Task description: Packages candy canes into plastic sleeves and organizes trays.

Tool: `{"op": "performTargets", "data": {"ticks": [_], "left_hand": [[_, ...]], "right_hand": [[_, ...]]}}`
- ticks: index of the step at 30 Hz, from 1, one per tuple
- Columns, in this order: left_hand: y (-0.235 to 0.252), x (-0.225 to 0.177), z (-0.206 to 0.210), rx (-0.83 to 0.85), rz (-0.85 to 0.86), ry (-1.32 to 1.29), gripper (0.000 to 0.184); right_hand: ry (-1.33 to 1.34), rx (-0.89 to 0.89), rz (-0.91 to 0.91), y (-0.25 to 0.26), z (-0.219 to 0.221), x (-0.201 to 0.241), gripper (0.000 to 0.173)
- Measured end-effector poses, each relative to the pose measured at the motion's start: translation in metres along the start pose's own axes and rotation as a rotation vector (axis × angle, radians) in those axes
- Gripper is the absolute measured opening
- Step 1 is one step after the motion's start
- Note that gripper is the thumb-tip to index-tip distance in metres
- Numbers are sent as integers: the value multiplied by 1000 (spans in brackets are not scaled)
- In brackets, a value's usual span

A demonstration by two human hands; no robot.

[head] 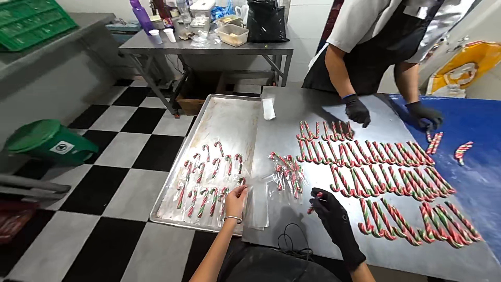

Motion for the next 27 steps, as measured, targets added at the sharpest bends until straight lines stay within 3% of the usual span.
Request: {"op": "performTargets", "data": {"ticks": [3,8,11,14,18,21,24,27], "left_hand": [[-7,-14,-5,-5,-29,24,28],[-27,-44,-5,15,202,-152,18],[-47,-65,-2,17,451,-168,13],[-65,-83,4,57,743,-118,16],[-87,-105,13,72,949,-80,21],[-99,-122,20,100,1013,-124,20],[-103,-132,33,191,970,-206,20],[-104,-136,49,247,883,-257,15]], "right_hand": [[273,55,-84,-9,5,35,40],[360,-5,-258,-22,10,78,49],[419,-119,-408,-29,7,98,52],[456,-260,-502,-36,1,118,44],[389,-306,-533,-38,5,133,39],[382,-290,-525,-40,14,131,49],[361,-316,-529,-39,19,123,45],[96,-404,-577,-36,13,115,41]]}}
Point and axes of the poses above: each hand's wrist, its own y-axis towards the middle knuckle, its own z-axis out of the palm, x = y × z, the point moved 6 cm from there along y, towards the middle knuckle, and after that the axes turned 9 degrees about -y, right-handed, at the moved point
